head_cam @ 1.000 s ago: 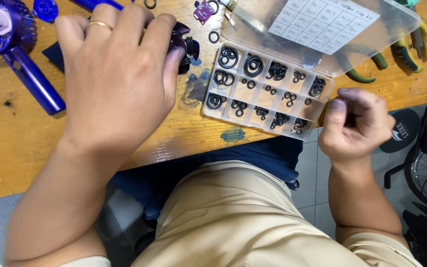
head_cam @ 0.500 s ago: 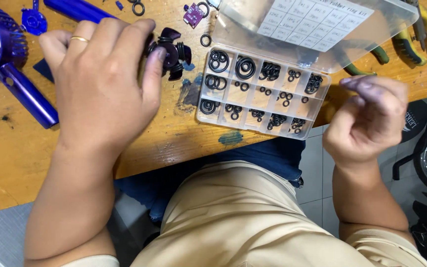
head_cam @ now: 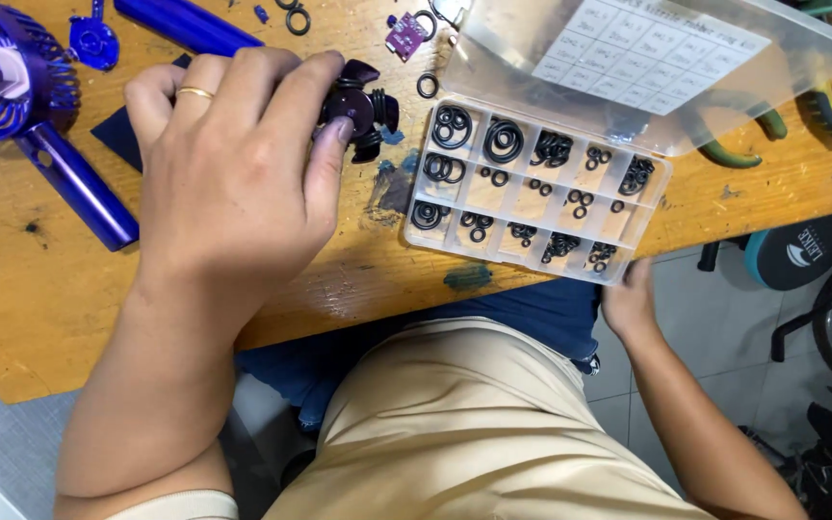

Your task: Installing small rubber O-rings onto a mechanical component at a workbench

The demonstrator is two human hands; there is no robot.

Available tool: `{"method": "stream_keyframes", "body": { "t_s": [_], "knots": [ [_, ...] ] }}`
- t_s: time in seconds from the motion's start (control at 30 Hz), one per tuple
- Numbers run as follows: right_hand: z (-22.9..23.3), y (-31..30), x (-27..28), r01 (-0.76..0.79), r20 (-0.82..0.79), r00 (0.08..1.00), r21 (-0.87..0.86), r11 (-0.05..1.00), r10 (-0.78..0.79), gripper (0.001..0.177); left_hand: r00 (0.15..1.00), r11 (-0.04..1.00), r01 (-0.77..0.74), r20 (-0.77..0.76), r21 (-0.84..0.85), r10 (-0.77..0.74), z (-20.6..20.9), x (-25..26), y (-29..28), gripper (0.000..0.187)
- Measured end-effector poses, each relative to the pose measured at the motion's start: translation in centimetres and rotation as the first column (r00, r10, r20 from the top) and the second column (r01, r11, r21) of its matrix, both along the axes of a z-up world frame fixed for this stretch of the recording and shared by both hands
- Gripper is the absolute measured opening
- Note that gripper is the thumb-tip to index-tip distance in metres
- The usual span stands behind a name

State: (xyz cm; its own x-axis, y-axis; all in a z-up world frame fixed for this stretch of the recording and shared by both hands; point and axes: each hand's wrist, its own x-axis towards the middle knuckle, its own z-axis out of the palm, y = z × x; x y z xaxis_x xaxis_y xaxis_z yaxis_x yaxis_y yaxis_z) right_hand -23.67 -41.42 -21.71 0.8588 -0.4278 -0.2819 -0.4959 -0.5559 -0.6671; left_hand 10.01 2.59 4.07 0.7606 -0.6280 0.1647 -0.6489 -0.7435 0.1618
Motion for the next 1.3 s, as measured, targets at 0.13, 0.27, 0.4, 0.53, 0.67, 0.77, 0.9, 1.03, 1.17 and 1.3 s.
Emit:
{"method": "stream_keyframes", "body": {
  "t_s": [0.13, 0.27, 0.4, 0.53, 0.67, 0.77, 0.9, 1.03, 1.17, 1.3],
  "knots": [
    [-1.3, 1.7, 0.7, 0.208, -0.303, 0.942, 0.192, 0.959, -0.143, 0.040, 1.000, 1.000, -0.012, 0.014, 0.020, 0.011, 0.1, -0.4, 0.0, 0.037],
    [2.5, 4.5, 3.4, 0.176, -0.321, 0.940, 0.182, 0.967, -0.111, 0.046, 1.000, 0.999, -0.019, 0.026, 0.029, 0.018, -0.1, -0.4, 0.0, 0.040],
    [6.7, 6.7, 5.6, 0.144, -0.437, 0.897, 0.157, 0.977, -0.063, 0.057, 0.999, 1.000, -0.008, 0.041, 0.025, 0.007, 0.0, -0.4, -0.1, 0.042],
    [15.6, 9.8, 11.8, -0.199, -0.861, 0.470, 0.112, 0.974, 0.195, 0.095, 1.000, 1.000, -0.008, 0.005, -0.009, 0.008, 0.6, -0.1, -0.3, 0.042],
    [19.0, 8.4, 10.8, -0.648, -0.840, 0.289, 0.182, 0.739, 0.460, 0.091, 1.000, 1.000, -0.001, 0.014, -0.001, 0.001, 0.8, -0.1, -0.3, 0.040],
    [27.0, 10.5, 15.1, -0.690, -0.502, 0.196, 0.540, 0.482, 0.843, 0.041, 1.000, 1.000, -0.012, 0.016, -0.011, 0.012, 0.7, -0.1, -0.2, 0.042],
    [29.9, 12.5, 17.8, -0.947, 0.200, 0.312, 0.142, 0.288, 0.929, 0.038, 1.000, 0.999, -0.017, 0.007, -0.048, 0.017, 0.7, -0.2, -0.2, 0.042],
    [28.7, 16.4, 19.1, -0.786, 0.152, 0.418, -0.434, 0.441, 0.895, 0.022, 1.000, 0.999, -0.013, 0.018, -0.047, 0.014, 0.2, 0.1, 0.2, 0.039],
    [29.5, 17.8, 20.8, -0.653, 0.121, 0.514, -0.587, 0.479, 0.849, 0.013, 1.000, 0.999, -0.025, 0.014, -0.036, 0.026, 0.1, 0.2, 0.3, 0.040],
    [28.5, 18.9, 19.9, -0.725, 0.056, 0.451, -0.559, 0.402, 0.891, 0.012, 1.000, 0.999, -0.015, 0.011, -0.029, 0.016, 0.3, 0.2, 0.2, 0.038]
  ]
}}
